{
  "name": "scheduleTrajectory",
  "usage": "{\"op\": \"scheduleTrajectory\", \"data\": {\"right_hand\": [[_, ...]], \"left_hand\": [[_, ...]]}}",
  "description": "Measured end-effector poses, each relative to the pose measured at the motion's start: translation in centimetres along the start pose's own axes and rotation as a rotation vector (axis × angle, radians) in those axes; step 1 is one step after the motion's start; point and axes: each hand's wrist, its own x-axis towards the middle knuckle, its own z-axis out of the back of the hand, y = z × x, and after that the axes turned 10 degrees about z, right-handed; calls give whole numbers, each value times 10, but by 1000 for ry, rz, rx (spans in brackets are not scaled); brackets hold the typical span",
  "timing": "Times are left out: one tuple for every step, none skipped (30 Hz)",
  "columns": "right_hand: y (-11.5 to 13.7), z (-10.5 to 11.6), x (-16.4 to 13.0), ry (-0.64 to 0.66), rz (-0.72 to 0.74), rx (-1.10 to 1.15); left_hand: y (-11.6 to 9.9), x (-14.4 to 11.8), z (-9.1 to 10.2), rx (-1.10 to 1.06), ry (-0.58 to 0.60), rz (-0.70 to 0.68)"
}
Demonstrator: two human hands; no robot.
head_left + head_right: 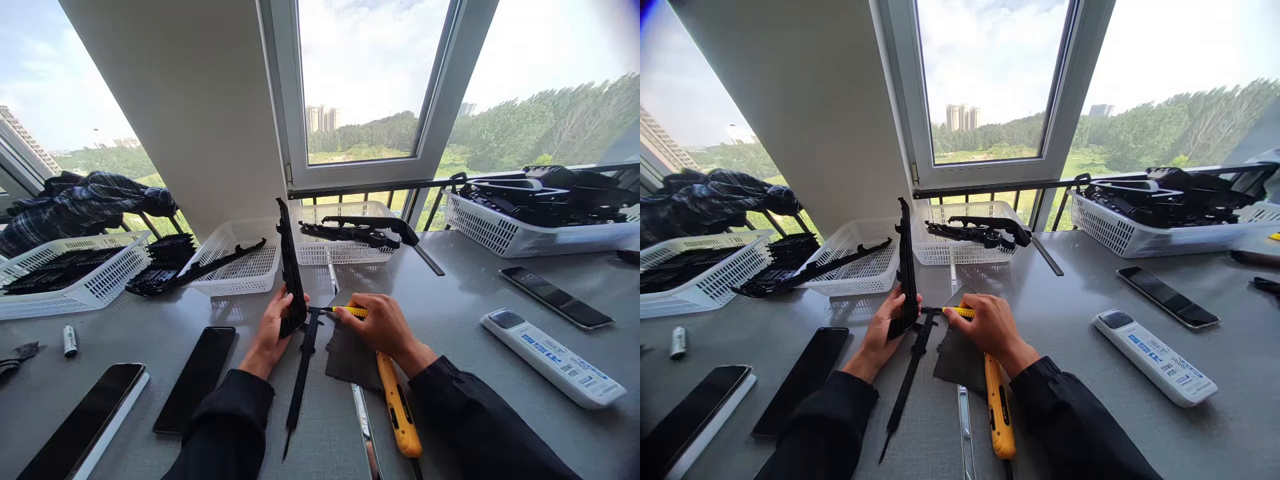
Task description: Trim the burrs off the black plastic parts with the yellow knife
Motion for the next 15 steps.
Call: {"op": "scheduleTrajectory", "data": {"right_hand": [[0, -1, 0, 5, 2, -5], [-1, -2, 0, 9, 4, -8], [-1, -3, 0, 10, 6, -10], [-1, -3, 0, 10, 7, -10], [0, -4, -1, 9, 8, -11], [0, -4, -1, 10, 8, -12], [0, -4, -1, 11, 7, -14], [0, -5, -1, 12, 7, -17], [1, -4, -1, 16, 9, -17], [1, -4, -1, 20, 12, -14], [2, -4, -1, 26, 16, -8], [2, -3, -1, 32, 20, 0], [2, -3, -1, 39, 24, 9], [3, -2, -1, 46, 29, 18], [3, -2, 0, 52, 35, 24]], "left_hand": [[0, 0, 0, 8, -2, 0], [0, 0, -1, 13, -5, 0], [0, 0, -1, 14, -8, 1], [1, 0, -1, 14, -10, 2], [1, -1, -1, 13, -12, 3], [1, -1, -2, 14, -11, 5], [1, -1, -2, 15, -9, 7], [1, -1, -3, 16, -7, 9], [1, -1, -3, 15, -6, 12], [1, -1, -3, 11, -6, 14], [1, -2, -3, 6, -6, 17], [1, -2, -3, -1, -8, 19], [1, -2, -3, -8, -11, 19], [1, -2, -2, -15, -15, 17], [1, -1, -2, -21, -20, 13]]}}
